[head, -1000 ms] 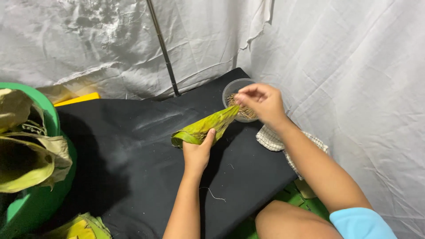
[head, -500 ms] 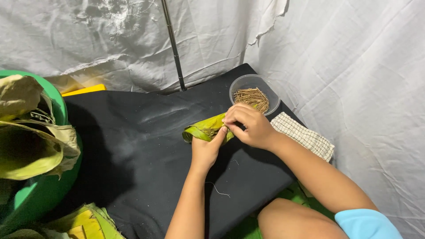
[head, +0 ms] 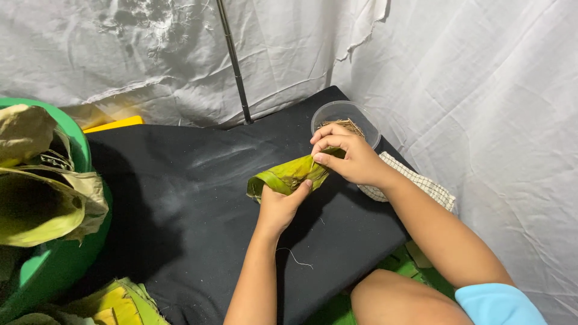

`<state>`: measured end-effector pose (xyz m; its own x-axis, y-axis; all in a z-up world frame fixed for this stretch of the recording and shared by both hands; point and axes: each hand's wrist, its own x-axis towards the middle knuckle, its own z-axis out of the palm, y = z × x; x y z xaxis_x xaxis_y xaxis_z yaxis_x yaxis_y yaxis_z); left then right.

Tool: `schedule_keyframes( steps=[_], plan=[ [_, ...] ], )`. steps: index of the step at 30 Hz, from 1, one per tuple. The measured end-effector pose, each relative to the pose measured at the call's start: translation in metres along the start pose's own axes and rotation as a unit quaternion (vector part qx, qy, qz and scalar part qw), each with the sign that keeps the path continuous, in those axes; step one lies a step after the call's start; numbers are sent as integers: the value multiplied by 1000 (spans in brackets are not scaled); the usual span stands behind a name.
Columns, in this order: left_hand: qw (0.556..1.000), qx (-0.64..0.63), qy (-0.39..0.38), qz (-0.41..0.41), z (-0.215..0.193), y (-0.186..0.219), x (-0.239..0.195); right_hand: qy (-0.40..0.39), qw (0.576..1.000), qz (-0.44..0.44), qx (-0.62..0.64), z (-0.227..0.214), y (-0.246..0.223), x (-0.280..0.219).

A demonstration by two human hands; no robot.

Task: Cleaning and folding banana leaves into cones to be used for a snack tray

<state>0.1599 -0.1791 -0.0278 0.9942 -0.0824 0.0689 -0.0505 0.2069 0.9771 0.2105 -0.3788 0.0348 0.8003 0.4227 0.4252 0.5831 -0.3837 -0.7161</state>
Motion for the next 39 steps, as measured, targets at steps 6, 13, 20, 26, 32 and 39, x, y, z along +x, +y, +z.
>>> schedule_keyframes(
  steps=[6, 13, 20, 26, 32, 39],
  plan=[
    [999, 15, -30, -9, -6, 2, 0, -25, 998, 40, 29, -3, -4, 0],
    [998, 17, -53, -4, -15, -9, 1, -40, 997, 48, 50, -1, -3, -2],
    [998, -11, -61, -10, -20, -23, 2, -36, 997, 36, 51, 0, 4, -5],
    [999, -22, -38, -21, -20, -32, 3, -24, 998, 6, 50, 1, 8, -9],
    [996, -31, 62, -57, -7, -10, 1, -30, 999, -3, 10, -12, -25, -9],
    [988, -45, 129, -77, -6, 19, -1, -30, 944, 230, 235, -6, -5, -31]
  ],
)
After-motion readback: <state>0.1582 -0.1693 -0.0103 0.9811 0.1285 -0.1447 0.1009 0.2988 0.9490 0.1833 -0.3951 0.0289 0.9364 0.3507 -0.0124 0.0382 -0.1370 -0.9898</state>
